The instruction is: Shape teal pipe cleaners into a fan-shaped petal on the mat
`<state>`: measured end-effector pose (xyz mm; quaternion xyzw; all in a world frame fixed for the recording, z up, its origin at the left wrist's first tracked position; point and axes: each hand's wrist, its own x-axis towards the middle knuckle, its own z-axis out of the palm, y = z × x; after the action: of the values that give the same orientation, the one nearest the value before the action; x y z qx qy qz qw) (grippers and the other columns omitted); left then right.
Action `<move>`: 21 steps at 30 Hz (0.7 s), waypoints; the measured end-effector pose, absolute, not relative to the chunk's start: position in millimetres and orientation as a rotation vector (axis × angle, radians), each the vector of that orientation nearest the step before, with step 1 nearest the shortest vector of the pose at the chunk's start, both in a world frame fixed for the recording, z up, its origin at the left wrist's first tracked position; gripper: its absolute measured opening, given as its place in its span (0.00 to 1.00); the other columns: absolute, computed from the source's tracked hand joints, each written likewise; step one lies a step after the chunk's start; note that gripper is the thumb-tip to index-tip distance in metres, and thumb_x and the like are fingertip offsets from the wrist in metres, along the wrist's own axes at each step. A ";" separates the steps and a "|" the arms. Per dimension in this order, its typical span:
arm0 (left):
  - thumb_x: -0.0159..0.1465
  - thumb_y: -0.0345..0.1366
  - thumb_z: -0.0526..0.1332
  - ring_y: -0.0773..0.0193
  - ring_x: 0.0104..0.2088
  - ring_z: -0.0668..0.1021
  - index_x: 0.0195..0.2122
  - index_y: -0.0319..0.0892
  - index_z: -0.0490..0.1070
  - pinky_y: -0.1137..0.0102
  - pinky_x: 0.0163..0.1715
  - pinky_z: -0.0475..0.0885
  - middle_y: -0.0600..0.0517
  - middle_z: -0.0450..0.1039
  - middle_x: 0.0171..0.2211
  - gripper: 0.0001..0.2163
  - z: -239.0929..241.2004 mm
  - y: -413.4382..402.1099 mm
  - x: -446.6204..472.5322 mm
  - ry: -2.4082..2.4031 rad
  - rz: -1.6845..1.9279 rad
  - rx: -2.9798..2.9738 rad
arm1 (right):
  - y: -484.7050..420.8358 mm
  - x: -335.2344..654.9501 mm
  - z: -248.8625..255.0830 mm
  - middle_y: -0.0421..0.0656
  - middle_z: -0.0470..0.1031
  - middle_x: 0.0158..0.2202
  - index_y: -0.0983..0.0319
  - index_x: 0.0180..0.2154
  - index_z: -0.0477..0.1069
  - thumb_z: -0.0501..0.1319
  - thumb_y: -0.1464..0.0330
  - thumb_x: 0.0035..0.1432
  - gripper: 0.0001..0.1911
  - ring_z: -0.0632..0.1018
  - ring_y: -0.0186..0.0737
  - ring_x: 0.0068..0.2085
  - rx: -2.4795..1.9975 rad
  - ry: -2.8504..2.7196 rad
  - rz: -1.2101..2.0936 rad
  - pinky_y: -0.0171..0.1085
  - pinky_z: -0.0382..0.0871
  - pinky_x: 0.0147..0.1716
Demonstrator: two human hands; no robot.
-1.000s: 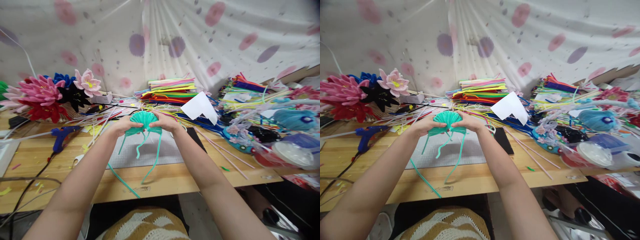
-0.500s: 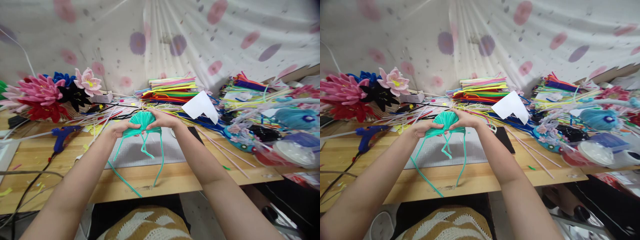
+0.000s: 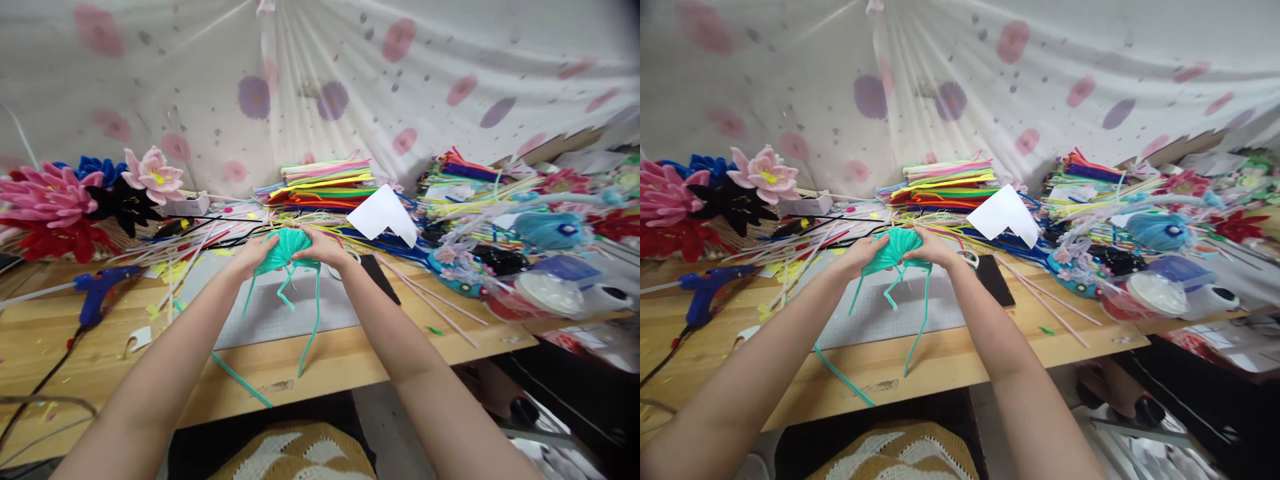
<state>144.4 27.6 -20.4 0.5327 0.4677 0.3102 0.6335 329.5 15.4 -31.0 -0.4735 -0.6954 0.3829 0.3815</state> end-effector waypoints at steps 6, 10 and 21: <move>0.55 0.48 0.59 0.57 0.24 0.77 0.29 0.37 0.73 0.63 0.26 0.73 0.45 0.75 0.24 0.17 -11.2 48.7 192.3 0.981 0.599 1.327 | 15.5 369.3 -40.2 0.42 0.74 0.42 0.61 0.47 0.65 0.70 0.66 0.34 0.34 0.75 0.39 0.41 -1.213 -1.487 1.088 0.41 0.69 0.45; 0.54 0.46 0.61 0.60 0.25 0.76 0.28 0.38 0.73 0.67 0.26 0.71 0.48 0.75 0.24 0.14 2.9 65.2 238.7 1.023 0.717 1.350 | 15.3 403.7 -36.4 0.40 0.74 0.39 0.60 0.45 0.64 0.70 0.65 0.34 0.33 0.75 0.36 0.39 -1.156 -1.287 1.109 0.39 0.71 0.43; 0.53 0.39 0.60 0.58 0.32 0.78 0.33 0.36 0.74 0.66 0.34 0.70 0.46 0.77 0.30 0.12 -6.2 69.5 315.4 1.116 0.966 1.116 | 22.7 459.0 -53.6 0.33 0.69 0.27 0.61 0.32 0.63 0.69 0.61 0.32 0.24 0.72 0.30 0.30 -1.284 -1.059 0.795 0.34 0.70 0.36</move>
<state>315.4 69.5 -6.2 0.4819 0.4815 0.4170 0.6016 459.0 22.7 -53.6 -0.5548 -0.4577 0.3437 0.6039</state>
